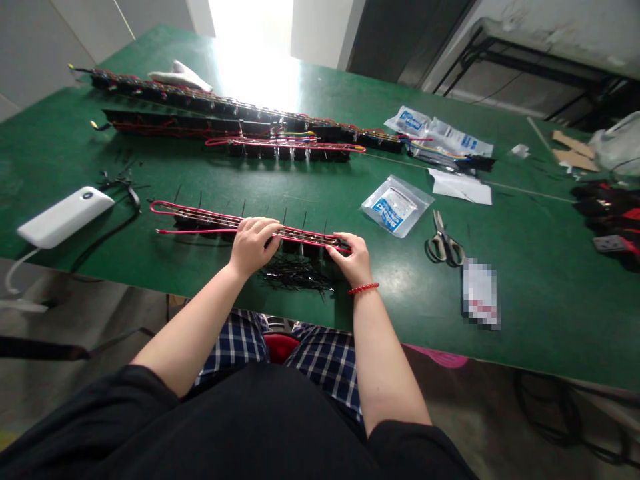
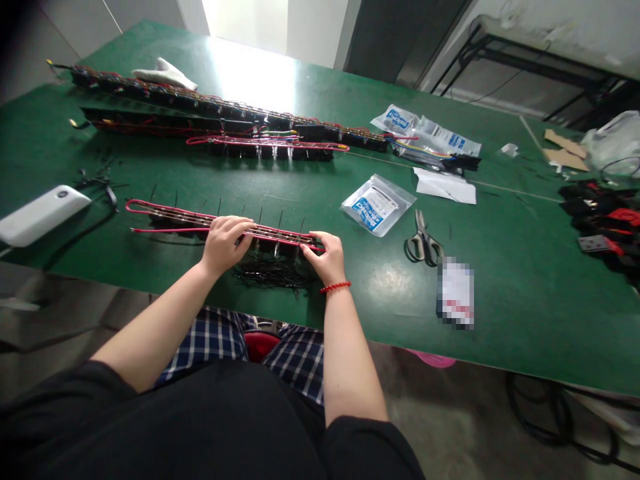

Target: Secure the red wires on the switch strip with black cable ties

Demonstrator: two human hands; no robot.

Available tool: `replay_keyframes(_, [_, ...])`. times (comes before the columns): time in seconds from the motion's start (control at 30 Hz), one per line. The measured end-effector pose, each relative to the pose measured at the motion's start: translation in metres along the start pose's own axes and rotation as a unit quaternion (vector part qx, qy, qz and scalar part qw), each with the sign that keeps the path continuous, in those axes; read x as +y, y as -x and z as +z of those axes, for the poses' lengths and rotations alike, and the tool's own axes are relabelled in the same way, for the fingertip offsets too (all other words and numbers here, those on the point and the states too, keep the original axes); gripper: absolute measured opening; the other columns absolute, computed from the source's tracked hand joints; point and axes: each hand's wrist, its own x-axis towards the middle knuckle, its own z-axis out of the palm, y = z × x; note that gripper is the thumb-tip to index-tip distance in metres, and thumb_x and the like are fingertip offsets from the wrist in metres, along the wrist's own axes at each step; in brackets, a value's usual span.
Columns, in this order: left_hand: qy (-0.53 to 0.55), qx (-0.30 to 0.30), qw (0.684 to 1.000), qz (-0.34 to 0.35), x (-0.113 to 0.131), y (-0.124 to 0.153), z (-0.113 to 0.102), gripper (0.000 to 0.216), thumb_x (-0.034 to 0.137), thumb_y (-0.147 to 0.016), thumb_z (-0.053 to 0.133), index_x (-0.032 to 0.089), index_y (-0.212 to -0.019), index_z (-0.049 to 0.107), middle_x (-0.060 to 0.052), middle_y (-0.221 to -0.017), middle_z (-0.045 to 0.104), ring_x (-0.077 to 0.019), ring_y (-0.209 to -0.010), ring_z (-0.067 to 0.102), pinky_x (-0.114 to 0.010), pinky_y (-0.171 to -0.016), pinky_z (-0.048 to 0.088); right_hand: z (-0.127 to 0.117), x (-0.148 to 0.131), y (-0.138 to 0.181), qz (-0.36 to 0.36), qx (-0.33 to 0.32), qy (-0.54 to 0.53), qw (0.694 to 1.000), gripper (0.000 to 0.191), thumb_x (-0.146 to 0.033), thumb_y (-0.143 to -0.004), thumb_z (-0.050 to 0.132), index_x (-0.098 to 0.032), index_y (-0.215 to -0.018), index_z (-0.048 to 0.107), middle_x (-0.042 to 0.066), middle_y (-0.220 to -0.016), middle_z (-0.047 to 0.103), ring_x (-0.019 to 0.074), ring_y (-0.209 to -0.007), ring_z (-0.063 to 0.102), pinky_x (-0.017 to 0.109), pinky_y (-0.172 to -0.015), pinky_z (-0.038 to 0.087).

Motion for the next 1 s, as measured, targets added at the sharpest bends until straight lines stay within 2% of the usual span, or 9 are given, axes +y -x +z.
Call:
replay_keyframes(0.23, [-0.018,0.01,0.998,-0.063,-0.012,0.0082,0.0016,0.027,0.028,-0.093,0.055,0.025,-0.114,0.071,-0.006,-0.124,0.073,-0.0262,-0.122,0.063,-0.047,-0.113,0.038,-0.0008,0.0006,0.0004,0.0,-0.002,0.005,1.0,0.035,-0.045,-0.081,0.072,-0.023,-0.109,0.073,0.009,-0.114,0.074,0.0288,-0.111,0.063,0.05,-0.105,0.049])
replay_keyframes(0.5, [-0.009,-0.027,0.997,-0.068,-0.0099,0.0081,0.0038,0.033,0.033,-0.092,0.057,0.027,-0.123,0.068,-0.006,-0.127,0.072,-0.0274,-0.123,0.063,-0.053,-0.118,0.03,-0.0009,-0.0009,0.0009,0.01,-0.003,0.009,1.0,0.037,-0.048,-0.082,0.072,-0.024,-0.11,0.073,0.009,-0.114,0.074,0.0283,-0.111,0.064,0.049,-0.103,0.051])
replay_keyframes(0.73, [-0.019,-0.051,0.996,-0.068,-0.0092,0.0071,0.0021,0.035,0.04,-0.093,0.057,0.025,-0.123,0.067,-0.008,-0.128,0.071,-0.03,-0.124,0.061,-0.052,-0.114,0.031,-0.0016,-0.0026,0.0009,-0.001,-0.003,0.007,1.0,0.037,-0.048,-0.082,0.072,-0.022,-0.109,0.073,0.01,-0.113,0.074,0.0283,-0.111,0.064,0.049,-0.104,0.05])
replay_keyframes(1.0, [-0.033,-0.046,0.997,-0.057,-0.0085,0.0059,0.0012,0.033,0.04,-0.093,0.058,0.027,-0.123,0.066,-0.007,-0.123,0.072,-0.0302,-0.119,0.062,-0.05,-0.107,0.034,-0.0009,-0.0012,0.0006,0.005,-0.006,0.013,1.0,0.036,-0.047,-0.082,0.072,-0.023,-0.11,0.072,0.01,-0.114,0.074,0.0284,-0.111,0.064,0.049,-0.102,0.051])
